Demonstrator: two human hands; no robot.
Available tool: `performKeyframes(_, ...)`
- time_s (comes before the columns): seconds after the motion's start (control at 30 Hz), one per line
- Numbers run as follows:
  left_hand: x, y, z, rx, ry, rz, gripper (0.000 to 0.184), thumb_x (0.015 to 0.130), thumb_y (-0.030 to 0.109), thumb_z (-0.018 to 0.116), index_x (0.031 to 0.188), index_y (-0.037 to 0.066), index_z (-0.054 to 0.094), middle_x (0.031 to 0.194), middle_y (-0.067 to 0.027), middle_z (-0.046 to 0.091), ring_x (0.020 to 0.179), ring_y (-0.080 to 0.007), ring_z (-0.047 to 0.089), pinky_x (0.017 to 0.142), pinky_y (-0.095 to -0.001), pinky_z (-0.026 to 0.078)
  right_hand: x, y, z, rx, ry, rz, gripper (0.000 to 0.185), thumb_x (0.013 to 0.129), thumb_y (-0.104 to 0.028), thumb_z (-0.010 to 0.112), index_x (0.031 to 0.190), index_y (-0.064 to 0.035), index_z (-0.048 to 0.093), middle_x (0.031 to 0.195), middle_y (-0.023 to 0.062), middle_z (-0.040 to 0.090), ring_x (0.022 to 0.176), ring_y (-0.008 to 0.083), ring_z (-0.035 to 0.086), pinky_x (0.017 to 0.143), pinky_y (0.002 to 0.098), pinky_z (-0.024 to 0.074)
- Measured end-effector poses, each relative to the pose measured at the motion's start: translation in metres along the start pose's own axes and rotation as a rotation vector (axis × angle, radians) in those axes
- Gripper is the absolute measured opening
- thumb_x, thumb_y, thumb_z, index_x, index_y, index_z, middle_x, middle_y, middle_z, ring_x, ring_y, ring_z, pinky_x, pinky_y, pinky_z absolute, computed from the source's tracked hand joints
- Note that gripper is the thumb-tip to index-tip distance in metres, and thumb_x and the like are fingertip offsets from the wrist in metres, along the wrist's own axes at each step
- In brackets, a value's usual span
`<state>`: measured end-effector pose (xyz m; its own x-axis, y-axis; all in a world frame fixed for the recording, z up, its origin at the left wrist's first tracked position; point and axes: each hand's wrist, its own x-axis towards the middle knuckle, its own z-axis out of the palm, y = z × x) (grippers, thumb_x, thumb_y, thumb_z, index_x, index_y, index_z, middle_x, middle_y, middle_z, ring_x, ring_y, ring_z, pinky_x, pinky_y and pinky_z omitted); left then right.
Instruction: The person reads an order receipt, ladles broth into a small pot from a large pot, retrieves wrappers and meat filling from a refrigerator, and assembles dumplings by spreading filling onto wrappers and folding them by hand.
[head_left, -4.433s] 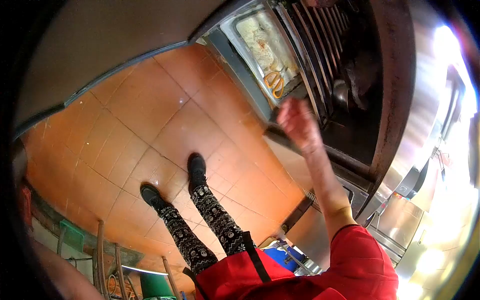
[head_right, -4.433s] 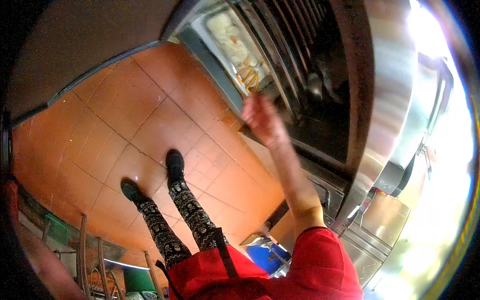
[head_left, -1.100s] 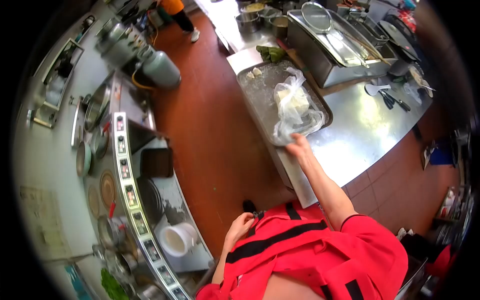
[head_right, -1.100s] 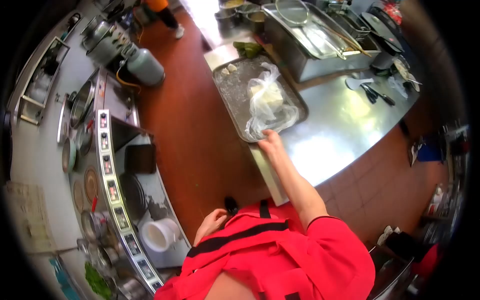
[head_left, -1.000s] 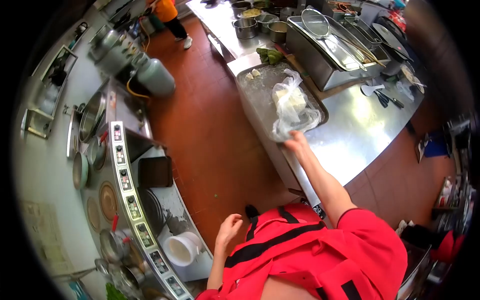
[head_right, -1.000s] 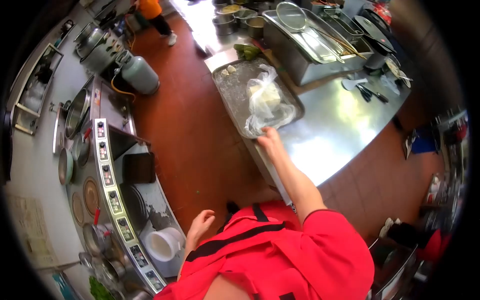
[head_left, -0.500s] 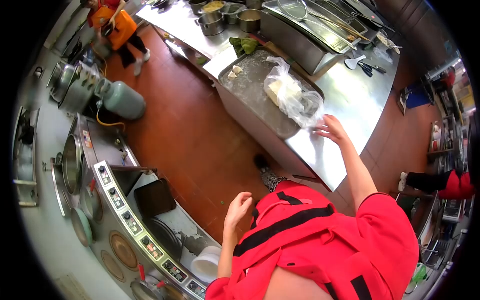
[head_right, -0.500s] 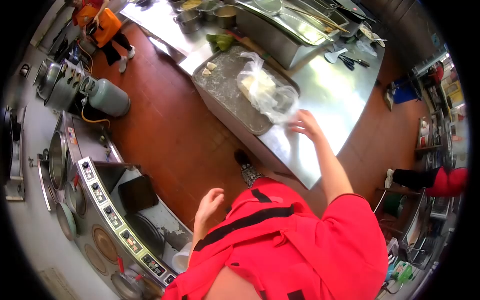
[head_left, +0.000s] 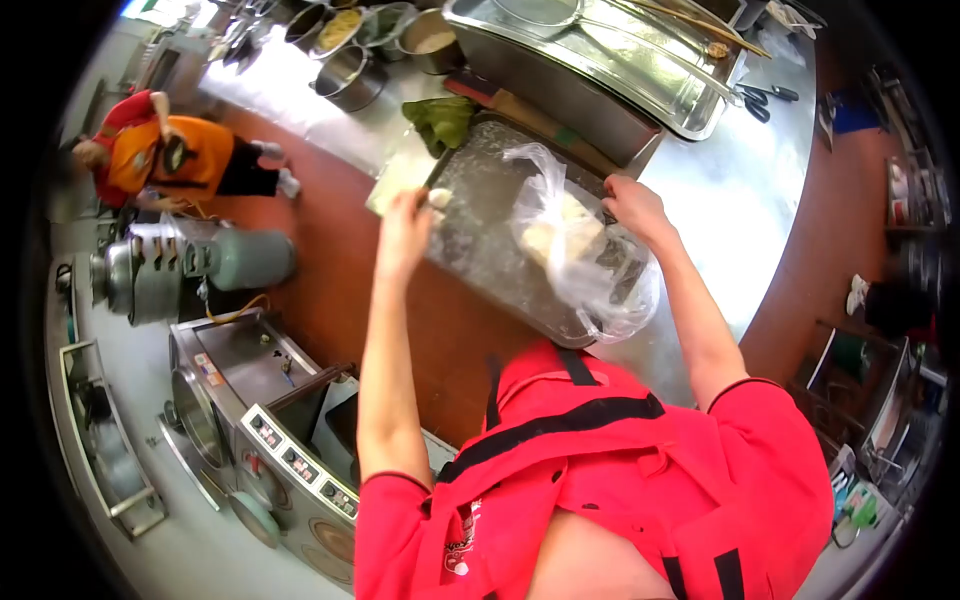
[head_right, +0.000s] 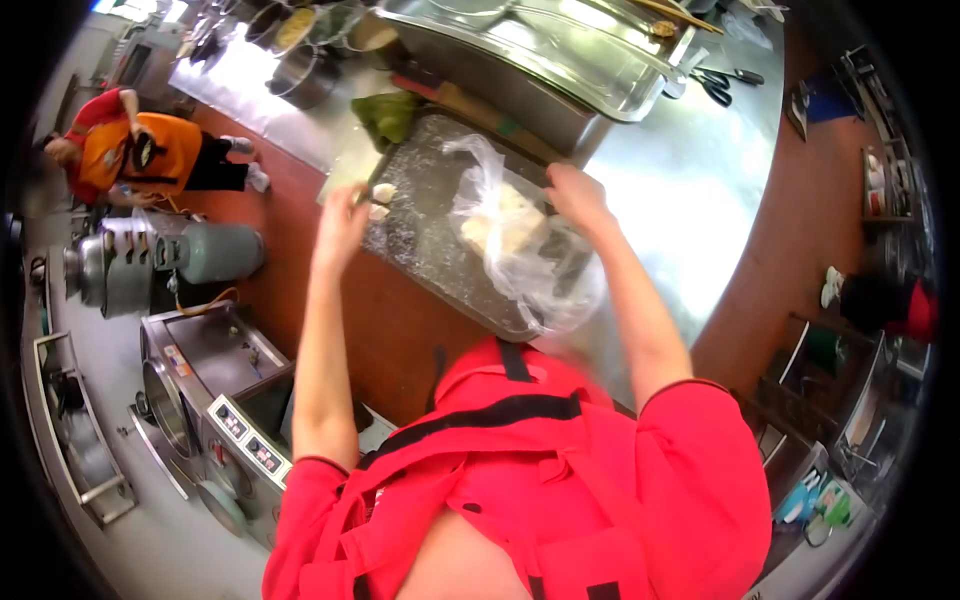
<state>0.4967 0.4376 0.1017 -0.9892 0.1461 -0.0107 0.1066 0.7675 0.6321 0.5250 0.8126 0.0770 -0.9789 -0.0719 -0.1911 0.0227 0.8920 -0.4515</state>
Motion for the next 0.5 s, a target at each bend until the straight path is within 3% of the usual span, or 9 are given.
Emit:
performKeyframes(0.07, 0.076, 0.003, 0.005, 0.135, 0.126, 0.143, 0.044, 0.078, 0.013, 0.064, 0.121, 0.012, 0.056, 0.128, -0.0250, 0.047, 0.113, -0.0387, 0.051, 0.092, -0.0444, 0.044, 0.008, 0.005, 0.006, -0.167, -0.132, 0.030, 0.019, 0.081, -0.012, 0.056, 0.097, -0.0041, 0.057, 0.099, 0.0144, 0.062, 0.092, 0.0340, 0.061, 0.076, 0.0445, 0.0484)
performKeyframes(0.13, 0.115, -0.006, 0.021, 0.246, 0.083, 0.127, 0.052, 0.077, 0.019, 0.067, 0.127, 0.021, 0.052, 0.135, -0.0258, 0.041, 0.119, -0.0416, 0.046, 0.097, -0.0452, 0.042, 0.010, 0.007, 0.022, -0.231, -0.129, 0.013, 0.017, 0.078, -0.015, 0.059, 0.092, -0.0058, 0.056, 0.094, 0.0123, 0.061, 0.087, 0.0334, 0.061, 0.072, 0.0439, 0.0479)
performKeyframes(0.27, 0.159, -0.007, 0.046, 0.342, -0.046, 0.037, 0.063, 0.076, 0.026, 0.070, 0.133, 0.026, 0.045, 0.142, -0.0243, 0.032, 0.118, -0.0428, 0.046, 0.097, -0.0465, 0.043, 0.012, -0.004, 0.006, -0.157, -0.255, 0.099, 0.018, 0.081, -0.015, 0.053, 0.095, -0.0063, 0.059, 0.098, 0.0159, 0.061, 0.088, 0.0350, 0.062, 0.076, 0.0464, 0.0487)
performKeyframes(0.33, 0.176, -0.012, 0.050, 0.334, -0.153, 0.035, 0.067, 0.076, 0.028, 0.071, 0.136, 0.028, 0.042, 0.144, -0.0243, 0.028, 0.118, -0.0433, 0.047, 0.097, -0.0473, 0.043, 0.007, -0.008, 0.009, -0.188, -0.189, 0.095, 0.017, 0.081, -0.015, 0.053, 0.094, -0.0059, 0.060, 0.098, 0.0153, 0.061, 0.089, 0.0340, 0.061, 0.076, 0.0458, 0.0484)
performKeyframes(0.47, 0.212, -0.026, 0.062, 0.318, -0.229, 0.096, 0.070, 0.073, 0.026, 0.074, 0.135, 0.022, 0.040, 0.127, -0.0301, 0.040, 0.110, -0.0485, 0.049, 0.092, -0.0456, 0.046, -0.005, -0.017, 0.019, -0.127, 0.015, 0.261, 0.013, 0.079, -0.014, 0.054, 0.088, -0.0064, 0.061, 0.097, 0.0126, 0.061, 0.091, 0.0311, 0.061, 0.076, 0.0450, 0.0476)
performKeyframes(0.5, 0.225, -0.036, 0.066, 0.256, -0.207, 0.156, 0.063, 0.072, 0.026, 0.075, 0.126, 0.019, 0.044, 0.119, -0.0264, 0.045, 0.104, -0.0462, 0.053, 0.089, -0.0466, 0.047, -0.005, -0.016, 0.024, -0.107, 0.032, 0.289, 0.010, 0.077, -0.013, 0.055, 0.084, -0.0070, 0.060, 0.092, 0.0124, 0.061, 0.088, 0.0317, 0.061, 0.074, 0.0447, 0.0472)
